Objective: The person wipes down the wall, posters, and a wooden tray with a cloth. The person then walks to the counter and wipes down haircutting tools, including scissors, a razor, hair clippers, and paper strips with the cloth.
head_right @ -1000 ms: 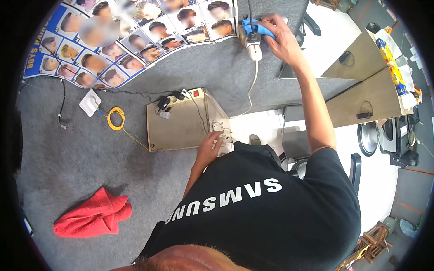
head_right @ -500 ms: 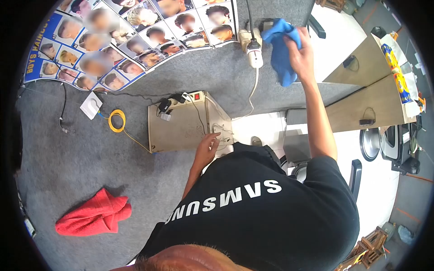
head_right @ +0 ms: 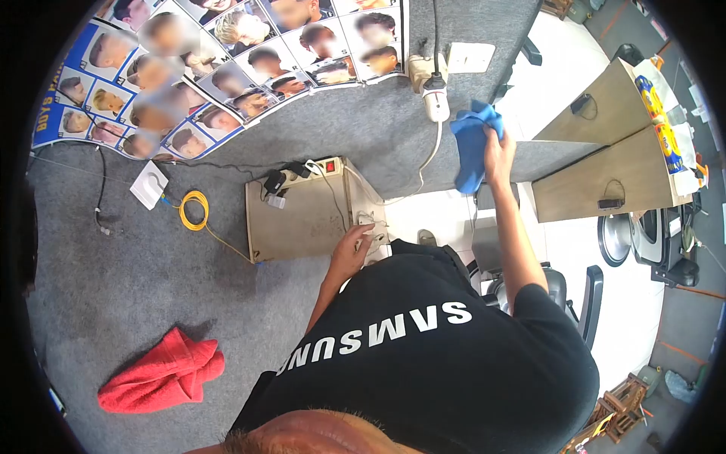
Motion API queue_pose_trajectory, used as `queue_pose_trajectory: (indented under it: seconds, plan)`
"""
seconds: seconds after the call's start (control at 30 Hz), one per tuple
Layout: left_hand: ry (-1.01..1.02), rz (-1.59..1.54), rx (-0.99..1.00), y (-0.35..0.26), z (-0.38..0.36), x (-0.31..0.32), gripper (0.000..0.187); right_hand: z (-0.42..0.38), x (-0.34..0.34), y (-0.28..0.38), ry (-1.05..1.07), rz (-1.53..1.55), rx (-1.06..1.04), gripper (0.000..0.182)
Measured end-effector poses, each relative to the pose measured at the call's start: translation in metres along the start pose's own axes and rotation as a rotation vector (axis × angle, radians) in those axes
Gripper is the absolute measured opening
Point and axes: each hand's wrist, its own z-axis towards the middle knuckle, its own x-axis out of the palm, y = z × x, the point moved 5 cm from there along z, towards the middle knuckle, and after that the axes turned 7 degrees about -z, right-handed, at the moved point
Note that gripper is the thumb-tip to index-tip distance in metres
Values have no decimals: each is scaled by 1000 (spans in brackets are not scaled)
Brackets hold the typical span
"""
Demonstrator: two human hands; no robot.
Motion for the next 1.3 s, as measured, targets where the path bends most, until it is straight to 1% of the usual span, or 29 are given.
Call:
queue_pose_trajectory:
  seconds: [0.07, 0.13, 0.2, 0.23, 0.27, 0.33, 0.43, 0.47, 0.53, 0.57, 0.67, 0.7, 0.73, 0.77, 0.8, 0.87, 0.93, 1.0, 1.07, 1.1, 1.2, 1.3]
  plan:
    - [-2, 11, -4, 2, 1, -5, 33, -32, -9, -7, -137, 28, 12, 18]
    - [-6, 28, 6, 7, 1, -8, 32, -76, -2, 1, -172, -20, -99, 23]
    - [0, -60, 14, 17, 3, -10, 35, -120, 17, 24, -106, -44, -212, 19]
    - [5, -105, 19, 20, 3, -10, 37, -134, 32, 34, -28, -17, -175, 13]
    - [-24, -244, 11, 17, 5, -11, 41, -146, 50, 45, 51, 12, -137, 7]
    - [-86, -522, -7, 1, 13, -13, 49, -166, 88, 56, 231, 169, 21, 10]
    - [-123, -697, 248, -46, 25, -25, 62, -178, 121, 79, 500, 132, -108, 11]
    - [-75, -638, 253, -59, 29, -30, 62, -185, 128, 80, 566, 192, 44, 12]
    - [17, -523, 258, -78, 33, -37, 62, -186, 138, 81, 701, 176, 134, 23]
    - [-4, -500, 188, -76, 34, -36, 54, -185, 139, 79, 673, 174, 124, 27]
    - [-181, -470, -3, -78, 47, -48, 43, -182, 145, 61, 581, 152, 66, 40]
    - [-279, -512, 16, -77, 54, -56, 33, -180, 142, 54, 544, 132, 28, 42]
    - [-349, -517, 99, -88, 63, -64, 32, -179, 137, 44, 505, 111, -8, 45]
    - [-417, -521, 183, -102, 73, -72, 31, -179, 132, 31, 468, 55, -32, 43]
    - [-485, -524, 269, -120, 82, -80, 29, -179, 127, 15, 479, -14, -6, 42]
    - [-445, -490, 462, -166, 102, -84, 29, -178, 116, -16, 498, -154, 45, 41]
    - [-450, -441, 619, -213, 117, -77, 29, -181, 106, -32, 467, -251, 14, 37]
    - [-455, -223, 802, -238, 143, -63, 30, -182, 98, -49, 475, -335, 11, 35]
    - [-415, -64, 876, -264, 162, -47, 40, -185, 92, -63, 487, -390, 17, 33]
    - [-446, -13, 962, -272, 172, -40, 39, -186, 89, -70, 492, -417, 19, 32]
    - [-425, 186, 821, -277, 186, -29, 37, -190, 77, -91, 457, -420, 6, 31]
    - [-419, 275, 818, -276, 187, -31, 36, -193, 60, -104, 430, -461, 48, 30]
